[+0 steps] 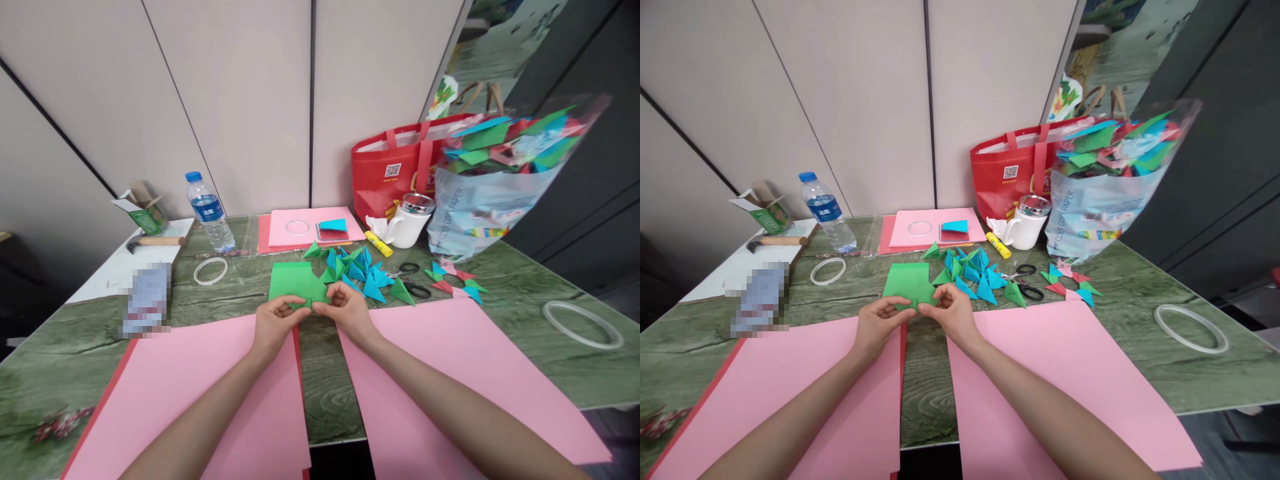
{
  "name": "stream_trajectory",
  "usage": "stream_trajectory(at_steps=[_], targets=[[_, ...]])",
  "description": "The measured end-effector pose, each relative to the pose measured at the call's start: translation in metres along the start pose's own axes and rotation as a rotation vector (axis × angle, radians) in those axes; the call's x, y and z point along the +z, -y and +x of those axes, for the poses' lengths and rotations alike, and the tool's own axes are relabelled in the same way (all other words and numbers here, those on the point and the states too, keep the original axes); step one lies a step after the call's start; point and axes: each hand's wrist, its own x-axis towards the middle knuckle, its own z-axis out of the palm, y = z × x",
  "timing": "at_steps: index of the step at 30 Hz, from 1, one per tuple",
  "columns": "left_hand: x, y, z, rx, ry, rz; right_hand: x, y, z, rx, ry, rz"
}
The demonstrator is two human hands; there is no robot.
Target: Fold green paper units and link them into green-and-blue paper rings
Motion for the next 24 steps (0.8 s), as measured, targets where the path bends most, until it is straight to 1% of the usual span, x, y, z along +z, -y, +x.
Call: stream_trajectory(at_steps=[2,7,12,18,21,24], targets=[[0.000,0.000,0.000,-0.005,0.000,0.002,0.001,0.000,0.000,-0.006,0.000,0.010],[0.000,0.000,0.000,-0.026,-0.041,-0.009,0.002,-0.002,0.000,-0.005,0.125,0.061],[-0.002,0.000,0.000,-0.060,-0.030,-0.032,0.000,-0.001,0.001,0.036,0.170,0.070],[-0.003,0.003,0.002,-0.149,0.035,-0.219,-0.007,0.005,0.003,0.098,0.273,0.129],[-0.004,0.007,0.003,-0.151,0.035,-0.289,-0.011,0.007,0.005,0.109,0.339,0.188],[-0.005,0.008,0.004,-0.142,0.032,-0.285,-0.013,0.008,0.005,0.090,0.367,0.220]])
